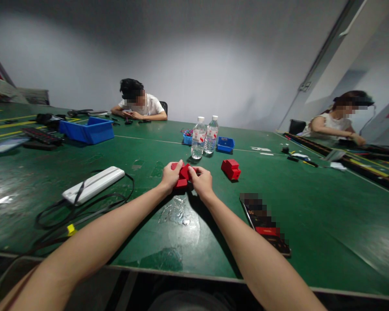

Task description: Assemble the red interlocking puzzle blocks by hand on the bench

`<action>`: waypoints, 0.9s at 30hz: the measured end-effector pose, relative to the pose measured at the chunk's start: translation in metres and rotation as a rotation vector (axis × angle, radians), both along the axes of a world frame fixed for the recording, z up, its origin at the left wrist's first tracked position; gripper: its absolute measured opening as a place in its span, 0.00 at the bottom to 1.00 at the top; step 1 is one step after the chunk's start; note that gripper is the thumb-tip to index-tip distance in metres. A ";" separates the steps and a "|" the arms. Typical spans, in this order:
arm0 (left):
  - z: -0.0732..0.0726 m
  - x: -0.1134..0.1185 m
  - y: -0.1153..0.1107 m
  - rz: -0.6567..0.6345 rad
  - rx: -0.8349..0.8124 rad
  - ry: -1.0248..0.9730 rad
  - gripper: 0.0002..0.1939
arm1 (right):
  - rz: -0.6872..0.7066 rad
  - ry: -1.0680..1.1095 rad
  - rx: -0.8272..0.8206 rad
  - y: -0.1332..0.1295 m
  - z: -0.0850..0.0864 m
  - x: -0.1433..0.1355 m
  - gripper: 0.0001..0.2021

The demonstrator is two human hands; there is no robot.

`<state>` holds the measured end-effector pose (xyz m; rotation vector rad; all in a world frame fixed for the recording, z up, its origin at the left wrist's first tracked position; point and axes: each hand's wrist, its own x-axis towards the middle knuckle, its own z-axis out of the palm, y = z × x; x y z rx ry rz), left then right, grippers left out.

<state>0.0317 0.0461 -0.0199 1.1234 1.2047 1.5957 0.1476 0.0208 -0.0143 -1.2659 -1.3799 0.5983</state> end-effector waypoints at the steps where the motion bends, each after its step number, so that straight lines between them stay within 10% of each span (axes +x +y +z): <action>1: 0.001 0.000 0.000 0.016 0.020 0.017 0.24 | -0.002 0.011 -0.002 0.000 -0.001 0.000 0.17; 27: 0.000 -0.006 0.008 0.088 0.098 0.040 0.21 | 0.286 0.576 -0.296 0.002 0.003 -0.001 0.11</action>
